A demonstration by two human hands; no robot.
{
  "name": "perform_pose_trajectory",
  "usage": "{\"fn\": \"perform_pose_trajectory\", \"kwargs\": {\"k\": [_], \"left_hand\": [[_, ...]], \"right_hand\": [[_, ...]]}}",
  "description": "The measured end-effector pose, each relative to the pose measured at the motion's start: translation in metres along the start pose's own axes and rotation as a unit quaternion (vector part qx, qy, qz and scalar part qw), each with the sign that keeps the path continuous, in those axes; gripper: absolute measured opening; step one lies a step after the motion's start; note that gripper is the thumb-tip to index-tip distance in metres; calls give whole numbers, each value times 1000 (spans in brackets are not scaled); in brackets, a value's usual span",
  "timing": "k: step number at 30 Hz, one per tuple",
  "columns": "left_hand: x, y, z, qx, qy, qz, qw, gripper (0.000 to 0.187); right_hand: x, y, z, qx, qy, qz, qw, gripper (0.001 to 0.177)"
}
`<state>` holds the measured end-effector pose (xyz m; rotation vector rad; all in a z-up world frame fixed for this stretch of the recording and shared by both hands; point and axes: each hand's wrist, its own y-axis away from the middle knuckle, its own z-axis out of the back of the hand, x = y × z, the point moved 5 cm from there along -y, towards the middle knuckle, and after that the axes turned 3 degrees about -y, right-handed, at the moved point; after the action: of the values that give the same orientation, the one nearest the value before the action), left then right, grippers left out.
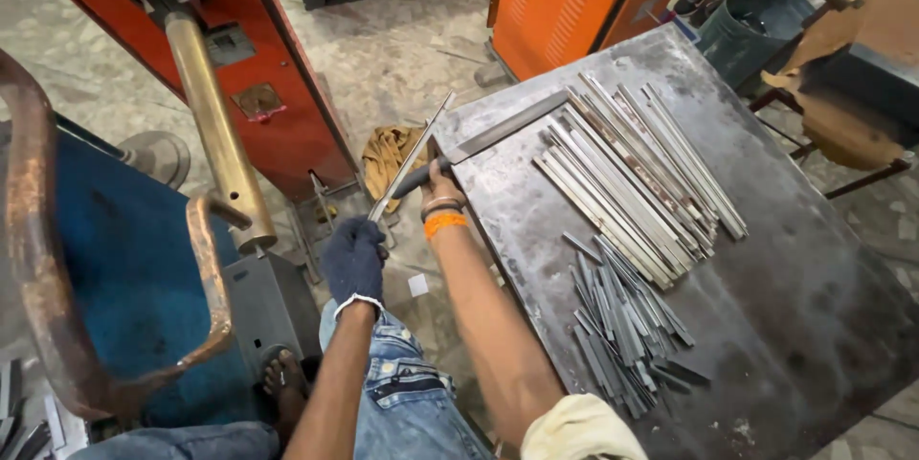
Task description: The person sits at a workbench in a metal workshop and assembles rectangular frames from flat metal strips, fitting strips into a corner joint and pressing them together by hand. They use a file to smooth a strip edge, sort through piles of strips on the table, and set completed frames on the table.
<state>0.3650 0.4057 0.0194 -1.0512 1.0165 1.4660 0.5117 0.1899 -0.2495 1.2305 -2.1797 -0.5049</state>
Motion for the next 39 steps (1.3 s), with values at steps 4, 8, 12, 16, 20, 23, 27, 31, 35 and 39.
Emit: {"fn": "perform_pose_trajectory", "kwargs": {"k": [4,8,12,16,20,23,27,31,35,39], "left_hand": [[-1,7,-1,3,63,62,996,17],[7,-1,-9,30,123,69,990,17],[15,-1,-32,67,111,81,988,17],[4,-14,-55,105,99,92,985,18],[-21,-32,-58,49,140,68,987,22],[-35,-32,-48,9,174,44,984,23],[-34,-25,-40,32,177,40,983,22],[-8,-25,-51,35,181,67,981,21],[-4,-13,-60,48,199,109,973,23],[-15,4,-68,95,167,79,978,24]], "right_hand": [[-11,-5,1,-18,18,43,999,34],[-34,-1,64,293,-50,-179,938,38],[61,211,-60,235,220,-146,935,53],[80,180,-75,270,271,-28,923,36],[85,69,-98,153,305,60,938,17],[103,15,-119,52,244,75,966,14],[142,14,-133,-48,342,37,938,14],[176,53,-138,-109,481,121,861,17],[188,50,-134,-72,643,128,751,29],[194,86,-131,1,663,223,714,44]]}}
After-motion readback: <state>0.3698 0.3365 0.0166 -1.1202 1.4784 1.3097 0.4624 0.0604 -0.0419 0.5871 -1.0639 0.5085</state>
